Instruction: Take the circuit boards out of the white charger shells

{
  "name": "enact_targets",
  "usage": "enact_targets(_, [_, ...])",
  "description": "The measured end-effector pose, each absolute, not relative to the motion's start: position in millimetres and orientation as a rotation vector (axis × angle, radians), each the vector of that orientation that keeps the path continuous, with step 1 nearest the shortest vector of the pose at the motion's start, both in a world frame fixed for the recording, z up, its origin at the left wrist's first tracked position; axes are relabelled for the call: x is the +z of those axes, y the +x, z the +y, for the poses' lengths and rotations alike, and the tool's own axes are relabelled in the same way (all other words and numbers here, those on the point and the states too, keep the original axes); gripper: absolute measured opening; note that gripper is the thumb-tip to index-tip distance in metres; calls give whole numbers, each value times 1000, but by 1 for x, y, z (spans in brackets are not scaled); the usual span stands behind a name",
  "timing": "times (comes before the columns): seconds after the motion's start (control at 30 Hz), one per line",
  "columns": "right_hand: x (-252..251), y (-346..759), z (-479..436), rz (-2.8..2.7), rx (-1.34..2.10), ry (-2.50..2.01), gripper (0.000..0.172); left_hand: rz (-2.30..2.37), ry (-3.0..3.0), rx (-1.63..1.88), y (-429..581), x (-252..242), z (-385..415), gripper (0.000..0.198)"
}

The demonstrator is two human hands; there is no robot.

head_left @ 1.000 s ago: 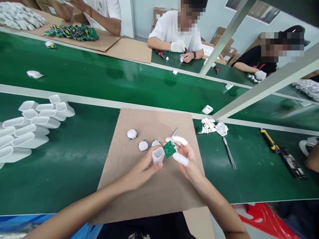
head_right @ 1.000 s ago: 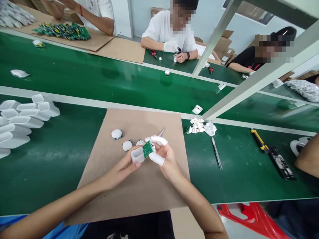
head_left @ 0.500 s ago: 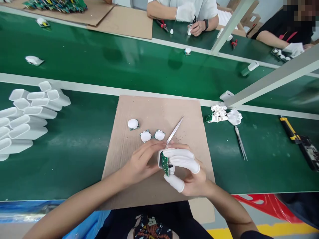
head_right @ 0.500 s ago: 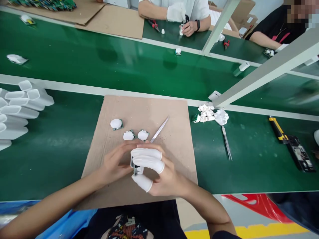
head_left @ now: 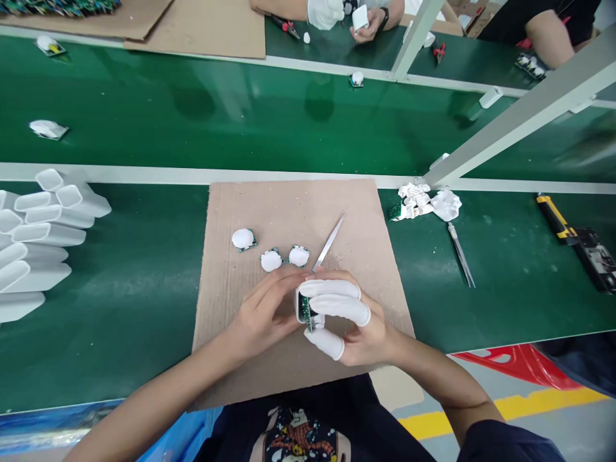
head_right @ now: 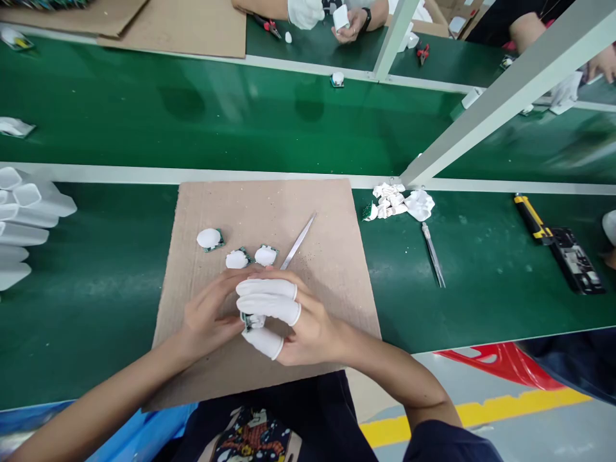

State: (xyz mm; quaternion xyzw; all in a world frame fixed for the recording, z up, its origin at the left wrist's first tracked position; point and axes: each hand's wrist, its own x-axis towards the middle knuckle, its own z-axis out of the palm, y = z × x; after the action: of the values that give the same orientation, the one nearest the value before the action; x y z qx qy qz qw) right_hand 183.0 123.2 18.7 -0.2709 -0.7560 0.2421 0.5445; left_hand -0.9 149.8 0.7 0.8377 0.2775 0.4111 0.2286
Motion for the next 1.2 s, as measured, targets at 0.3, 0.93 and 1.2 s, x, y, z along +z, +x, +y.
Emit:
enact_targets(0.3, [17,186,119,-1784,497,-611,63,778,2290,1083,-6,-6,149,36])
enact_targets(0.93, [16,181,118,-1794,417,-681,39,761,2285,1137,-4,-10,150,39])
enact_targets(1.2, [15,179,121,-1784,418,-695,36,769,2233,1128,-5,-9,151,41])
